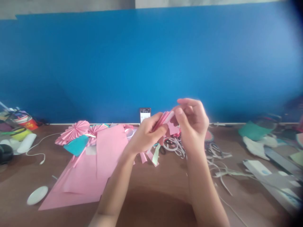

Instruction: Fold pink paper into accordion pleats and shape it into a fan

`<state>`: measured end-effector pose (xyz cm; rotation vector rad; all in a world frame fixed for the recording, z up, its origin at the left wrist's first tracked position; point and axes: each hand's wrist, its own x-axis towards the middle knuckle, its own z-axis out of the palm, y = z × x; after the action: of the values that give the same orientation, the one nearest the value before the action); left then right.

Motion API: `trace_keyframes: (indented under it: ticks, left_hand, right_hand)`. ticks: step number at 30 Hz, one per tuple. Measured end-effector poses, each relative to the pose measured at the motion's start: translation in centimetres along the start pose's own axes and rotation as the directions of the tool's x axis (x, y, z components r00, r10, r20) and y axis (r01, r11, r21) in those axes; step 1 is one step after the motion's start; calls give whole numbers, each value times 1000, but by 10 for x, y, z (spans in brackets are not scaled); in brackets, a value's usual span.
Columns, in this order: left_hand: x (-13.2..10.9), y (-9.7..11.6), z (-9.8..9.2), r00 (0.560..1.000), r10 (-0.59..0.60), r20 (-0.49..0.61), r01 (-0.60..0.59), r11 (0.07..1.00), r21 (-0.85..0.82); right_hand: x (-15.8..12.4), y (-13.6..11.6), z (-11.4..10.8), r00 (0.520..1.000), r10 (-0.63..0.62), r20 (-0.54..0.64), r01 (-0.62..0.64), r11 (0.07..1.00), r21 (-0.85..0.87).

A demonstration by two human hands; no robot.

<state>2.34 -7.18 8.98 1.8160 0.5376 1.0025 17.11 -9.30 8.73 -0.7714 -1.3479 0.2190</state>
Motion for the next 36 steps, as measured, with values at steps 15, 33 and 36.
trace_keyframes:
  ticks: [15, 33, 36]
  left_hand:
    - [1, -4, 35, 932, 105, -347, -135, 989, -63]
    - [1, -2, 33, 896, 234, -376, -177, 967, 182]
    - [-1, -2, 33, 894, 271, -357, -188, 949, 251]
  right_hand:
    - [-4, -8, 3, 971, -229, -67, 216, 963, -162]
    - [-11, -4, 7, 967, -239, -94, 225, 965, -138]
    - [-12, -5, 5, 965, -236, -118, 211, 958, -195]
